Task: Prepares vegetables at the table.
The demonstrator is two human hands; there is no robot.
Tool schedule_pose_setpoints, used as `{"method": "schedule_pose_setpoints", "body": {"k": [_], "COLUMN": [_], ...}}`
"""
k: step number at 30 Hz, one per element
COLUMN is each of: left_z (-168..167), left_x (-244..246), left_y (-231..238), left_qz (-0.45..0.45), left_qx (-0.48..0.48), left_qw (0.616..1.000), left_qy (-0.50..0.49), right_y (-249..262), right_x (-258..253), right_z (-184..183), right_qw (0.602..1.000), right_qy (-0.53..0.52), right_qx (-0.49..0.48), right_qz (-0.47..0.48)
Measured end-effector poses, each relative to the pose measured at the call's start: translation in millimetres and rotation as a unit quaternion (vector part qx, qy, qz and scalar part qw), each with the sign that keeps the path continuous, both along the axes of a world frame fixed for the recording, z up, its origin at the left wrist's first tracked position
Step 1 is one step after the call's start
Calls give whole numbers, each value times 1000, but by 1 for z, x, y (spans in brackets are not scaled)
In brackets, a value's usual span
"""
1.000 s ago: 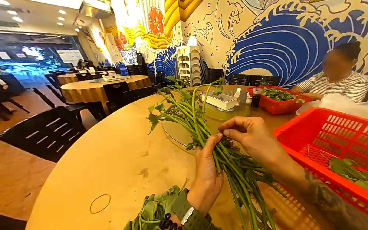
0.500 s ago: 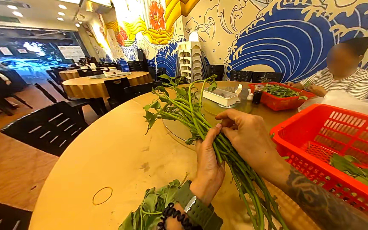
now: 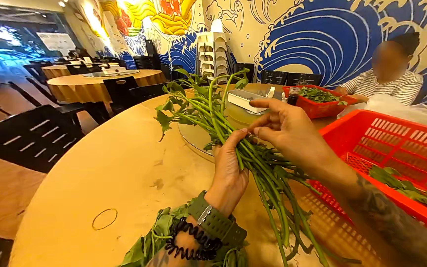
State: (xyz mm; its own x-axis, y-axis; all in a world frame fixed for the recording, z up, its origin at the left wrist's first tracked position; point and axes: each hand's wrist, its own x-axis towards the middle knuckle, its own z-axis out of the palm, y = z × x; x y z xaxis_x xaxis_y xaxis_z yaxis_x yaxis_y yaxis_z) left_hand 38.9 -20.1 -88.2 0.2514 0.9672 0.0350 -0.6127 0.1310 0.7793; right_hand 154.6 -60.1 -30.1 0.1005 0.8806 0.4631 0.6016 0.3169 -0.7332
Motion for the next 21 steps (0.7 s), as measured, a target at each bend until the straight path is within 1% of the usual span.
{"method": "schedule_pose_setpoints", "body": {"k": [1, 3, 7, 9, 10, 12, 13, 14, 16, 17, 19, 21], "left_z": [1, 2, 10, 24, 29, 38, 41, 43, 47, 48, 50, 52], "left_x": [-2, -6, -14, -12, -12, -15, -17, -19, -22, -23, -25, -25], "left_y": [2, 4, 14, 26, 32, 40, 43, 45, 50, 53, 58, 59], "left_qz": [1, 2, 14, 45, 59, 79, 86, 91, 103, 109, 116, 124], "left_qx": [5, 10, 29, 10, 4, 11, 20, 31, 45, 51, 62, 66], "left_qw": [1000, 1000, 999, 999, 998, 996, 995, 995, 993, 992, 990, 989], "left_qy": [5, 9, 6, -16, -28, -37, -38, -37, -35, -34, -41, -47], "right_y": [-4, -13, -47, -69, -81, -106, -117, -129, -148, -153, -157, -155], "right_x": [3, 12, 40, 55, 64, 77, 79, 78, 73, 70, 68, 65], "right_z": [3, 6, 0, -18, -32, -73, -96, -117, -157, -172, -198, -219], "right_qw": [1000, 998, 979, 963, 954, 945, 947, 958, 980, 983, 972, 950], "right_qy": [13, 24, -1, -18, -35, -73, -86, -96, -112, -131, -158, -197], "right_qx": [1, 50, 199, 254, 275, 285, 272, 233, 115, 38, -121, -214], "right_qz": [12, 16, -52, -94, -112, -141, -146, -140, -120, -126, -125, -112]}}
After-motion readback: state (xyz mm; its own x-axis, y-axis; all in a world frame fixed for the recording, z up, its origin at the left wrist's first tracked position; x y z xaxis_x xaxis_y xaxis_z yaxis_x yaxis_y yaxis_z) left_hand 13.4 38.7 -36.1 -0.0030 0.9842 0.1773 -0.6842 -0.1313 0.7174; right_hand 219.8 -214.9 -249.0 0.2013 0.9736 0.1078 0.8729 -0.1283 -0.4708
